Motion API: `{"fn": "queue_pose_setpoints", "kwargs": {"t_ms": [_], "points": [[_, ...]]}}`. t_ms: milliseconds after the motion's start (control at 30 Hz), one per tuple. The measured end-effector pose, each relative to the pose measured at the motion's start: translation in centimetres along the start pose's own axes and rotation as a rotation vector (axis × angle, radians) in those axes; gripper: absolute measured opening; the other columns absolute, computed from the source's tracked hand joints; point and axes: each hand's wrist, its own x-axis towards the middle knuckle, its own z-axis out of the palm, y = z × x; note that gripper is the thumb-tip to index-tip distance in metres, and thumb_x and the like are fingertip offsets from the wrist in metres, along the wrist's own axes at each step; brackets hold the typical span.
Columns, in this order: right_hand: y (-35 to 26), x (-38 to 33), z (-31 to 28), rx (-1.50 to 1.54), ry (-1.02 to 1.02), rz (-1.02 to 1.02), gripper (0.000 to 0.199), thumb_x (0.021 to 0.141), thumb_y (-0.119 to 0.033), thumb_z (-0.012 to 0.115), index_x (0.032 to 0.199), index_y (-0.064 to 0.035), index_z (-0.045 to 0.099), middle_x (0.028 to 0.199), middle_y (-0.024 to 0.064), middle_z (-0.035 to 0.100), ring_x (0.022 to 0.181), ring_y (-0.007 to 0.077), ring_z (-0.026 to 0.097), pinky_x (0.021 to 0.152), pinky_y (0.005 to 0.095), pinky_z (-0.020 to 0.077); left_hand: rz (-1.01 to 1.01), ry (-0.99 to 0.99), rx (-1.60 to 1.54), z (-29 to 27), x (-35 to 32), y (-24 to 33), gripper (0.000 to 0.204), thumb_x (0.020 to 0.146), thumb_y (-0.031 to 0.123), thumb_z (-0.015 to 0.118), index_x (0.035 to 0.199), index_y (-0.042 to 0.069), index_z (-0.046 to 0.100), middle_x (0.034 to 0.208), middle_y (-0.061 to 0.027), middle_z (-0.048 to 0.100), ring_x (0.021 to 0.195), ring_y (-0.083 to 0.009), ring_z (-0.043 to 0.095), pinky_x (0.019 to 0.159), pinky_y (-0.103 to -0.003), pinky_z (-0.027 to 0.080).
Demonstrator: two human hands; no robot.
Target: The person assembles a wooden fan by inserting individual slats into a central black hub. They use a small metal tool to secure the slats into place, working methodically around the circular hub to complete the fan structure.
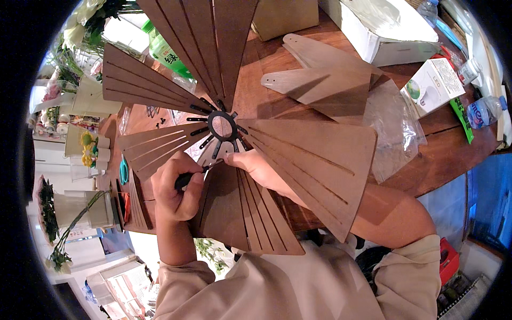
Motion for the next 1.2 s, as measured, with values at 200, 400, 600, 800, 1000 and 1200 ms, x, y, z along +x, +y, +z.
{"fn": "queue_pose_setpoints", "kwargs": {"t_ms": [200, 400, 600, 800, 1000, 1200], "points": [[0.6, -0.2, 0.4, -0.049, 0.068, -0.061, 0.039, 0.097, -0.035, 0.066, 0.104, 0.0030, 0.074, 0.093, 0.0071, 0.073, 0.088, 0.0155, 0.061, 0.082, 0.0348, 0.0476, 0.026, 0.012, -0.024, 0.1, 0.0, -0.2, 0.013, 0.076, -0.009, 0.067, 0.087, -0.003, 0.061, 0.074, -0.0138, 0.063, 0.060, -0.0251, 0.062, 0.056, -0.032, 0.050], [-1.4, -0.6, 0.0, -0.110, 0.042, 0.106, 0.036, 0.095, -0.025, 0.074, 0.122, -0.0024, 0.068, 0.109, 0.0078, 0.073, 0.098, 0.0165, 0.064, 0.089, 0.0328, 0.0490, -0.172, 0.004, -0.015, -0.2, 0.4, 0.4, 0.010, 0.080, -0.006, 0.065, 0.088, -0.003, 0.062, 0.073, -0.0139, 0.063, 0.058, -0.0245, 0.060, 0.055, -0.031, 0.049], [-5.1, -3.9, 0.7, -0.294, 0.096, -0.106, 0.037, 0.093, -0.030, 0.073, 0.120, -0.0040, 0.070, 0.104, 0.0132, 0.074, 0.093, 0.0245, 0.067, 0.085, 0.0380, 0.0497, -0.274, -0.202, -0.053, -1.7, 2.6, 1.8, 0.010, 0.082, -0.004, 0.064, 0.092, -0.002, 0.062, 0.079, -0.0148, 0.064, 0.067, -0.0294, 0.063, 0.063, -0.035, 0.050], [-3.2, -2.0, 0.4, -0.460, 0.199, -0.324, 0.038, 0.093, -0.032, 0.072, 0.120, -0.0060, 0.070, 0.104, 0.0175, 0.074, 0.089, 0.0321, 0.069, 0.082, 0.0423, 0.0511, -0.219, -0.316, 0.137, -2.6, 4.8, 3.0, 0.008, 0.088, 0.002, 0.069, 0.091, -0.002, 0.062, 0.081, -0.0192, 0.064, 0.070, -0.0393, 0.063, 0.065, -0.043, 0.050], [-1.4, -1.1, -0.4, -0.627, 0.215, -0.475, 0.036, 0.096, -0.033, 0.067, 0.116, -0.0028, 0.069, 0.100, 0.0191, 0.073, 0.090, 0.0357, 0.069, 0.082, 0.0450, 0.0511, -0.085, -0.478, 0.293, -4.2, 5.5, 3.3, 0.012, 0.087, 0.003, 0.073, 0.089, -0.001, 0.062, 0.085, -0.0178, 0.064, 0.072, -0.0393, 0.064, 0.065, -0.046, 0.050], [-1.1, -1.1, 0.4, -0.458, 0.262, -0.374, 0.038, 0.095, -0.036, 0.066, 0.111, -0.0012, 0.069, 0.098, 0.0211, 0.072, 0.087, 0.0393, 0.067, 0.079, 0.0469, 0.0503, 0.128, -0.566, 0.259, -3.8, 6.5, 3.7, 0.015, 0.083, -0.001, 0.072, 0.096, -0.002, 0.065, 0.089, -0.0137, 0.062, 0.076, -0.0356, 0.065, 0.065, -0.044, 0.052]]}}
